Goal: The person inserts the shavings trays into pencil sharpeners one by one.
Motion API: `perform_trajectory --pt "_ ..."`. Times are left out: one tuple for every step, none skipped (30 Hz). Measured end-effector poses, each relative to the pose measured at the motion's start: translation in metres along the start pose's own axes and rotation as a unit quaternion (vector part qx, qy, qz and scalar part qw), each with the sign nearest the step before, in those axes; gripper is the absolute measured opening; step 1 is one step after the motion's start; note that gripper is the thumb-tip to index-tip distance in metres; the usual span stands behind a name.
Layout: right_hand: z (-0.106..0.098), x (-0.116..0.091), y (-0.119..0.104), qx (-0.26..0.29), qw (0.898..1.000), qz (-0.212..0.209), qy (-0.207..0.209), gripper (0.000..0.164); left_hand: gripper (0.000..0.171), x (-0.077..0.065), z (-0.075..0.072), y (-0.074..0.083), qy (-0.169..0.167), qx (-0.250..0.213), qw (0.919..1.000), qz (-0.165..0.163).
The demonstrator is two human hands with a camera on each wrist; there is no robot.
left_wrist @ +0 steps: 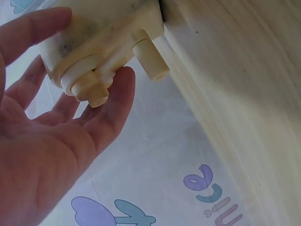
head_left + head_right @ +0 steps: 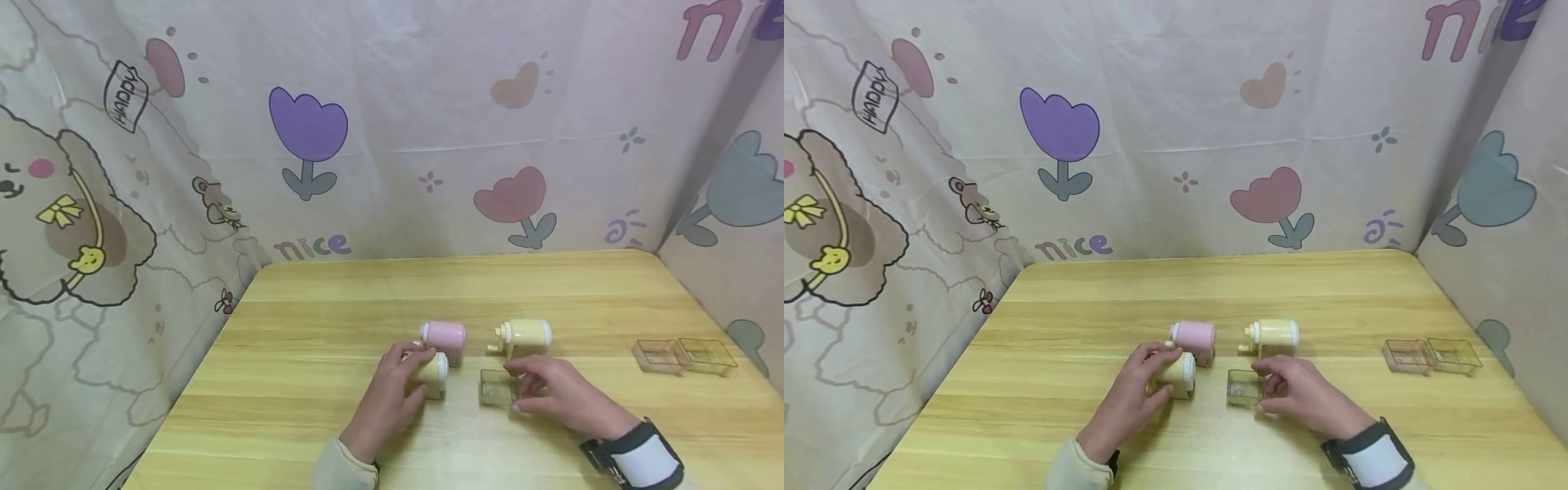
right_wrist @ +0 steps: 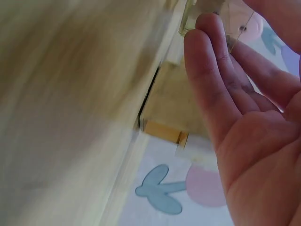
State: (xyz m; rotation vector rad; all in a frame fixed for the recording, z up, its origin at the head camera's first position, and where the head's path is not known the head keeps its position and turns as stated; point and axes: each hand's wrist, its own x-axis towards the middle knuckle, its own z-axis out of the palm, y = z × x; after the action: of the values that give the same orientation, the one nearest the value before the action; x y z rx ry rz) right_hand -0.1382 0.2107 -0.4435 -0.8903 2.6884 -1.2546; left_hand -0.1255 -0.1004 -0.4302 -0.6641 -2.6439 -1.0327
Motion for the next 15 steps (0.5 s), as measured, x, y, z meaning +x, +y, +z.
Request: perform_trajectory --pt "0.001 0.001 -0.001 0.003 1.000 -0.002 -0.002 0.063 0.055 0.000 0.000 0.000 0.001 0.001 1.0000 0.001" --pt "0.002 0.003 -0.002 0.004 1.000 -0.003 -0.003 0.063 0.055 0.000 0.000 0.001 0.001 0.003 1.0000 0.001" --pt "0.003 0.004 -0.003 0.003 1.000 -0.003 -0.002 0.063 0.056 0.001 0.000 0.001 0.001 0.005 1.0000 0.001" --pt "0.004 0.005 -0.005 0.001 1.000 -0.004 -0.001 0.063 0.056 0.001 0.000 0.001 0.000 0.006 1.0000 0.000" --pt "0.005 0.006 -0.006 0.000 1.000 -0.006 0.000 0.062 0.056 0.001 0.000 0.001 -0.001 0.006 1.0000 0.000" --pt "0.005 0.007 -0.006 -0.004 1.000 -0.009 0.000 0.061 0.056 0.001 0.000 0.000 -0.002 0.006 1.0000 -0.001" --pt "0.006 0.009 -0.007 -0.004 1.000 -0.011 0.000 0.061 0.056 0.001 0.000 0.000 -0.003 0.007 1.0000 -0.002" --pt "0.006 0.010 -0.008 -0.003 1.000 -0.015 -0.001 0.060 0.056 0.001 0.000 0.000 -0.004 0.007 1.0000 -0.003" --pt "0.006 0.012 -0.008 -0.002 1.000 -0.019 -0.003 0.059 0.056 0.000 0.000 0.000 -0.004 0.007 1.0000 -0.004" --pt "0.007 0.013 -0.009 0.000 1.000 -0.021 -0.004 0.059 0.056 0.000 0.000 0.000 -0.004 0.007 1.0000 -0.004" --pt "0.007 0.015 -0.010 0.001 1.000 -0.023 -0.004 0.059 0.056 0.000 0.000 -0.001 -0.004 0.008 1.0000 -0.003" --pt "0.008 0.016 -0.011 0.000 1.000 -0.025 -0.005 0.059 0.057 0.000 0.000 -0.001 -0.003 0.008 1.0000 -0.003" --pt "0.009 0.018 -0.011 0.000 1.000 -0.026 -0.004 0.059 0.057 0.000 0.000 -0.001 -0.002 0.008 1.0000 -0.002" --pt "0.010 0.019 -0.012 -0.002 1.000 -0.027 -0.003 0.058 0.057 0.000 0.001 -0.001 -0.002 0.008 1.0000 -0.002" --pt "0.010 0.021 -0.013 -0.004 1.000 -0.026 -0.002 0.058 0.057 0.000 0.001 -0.001 -0.001 0.009 1.0000 -0.002"
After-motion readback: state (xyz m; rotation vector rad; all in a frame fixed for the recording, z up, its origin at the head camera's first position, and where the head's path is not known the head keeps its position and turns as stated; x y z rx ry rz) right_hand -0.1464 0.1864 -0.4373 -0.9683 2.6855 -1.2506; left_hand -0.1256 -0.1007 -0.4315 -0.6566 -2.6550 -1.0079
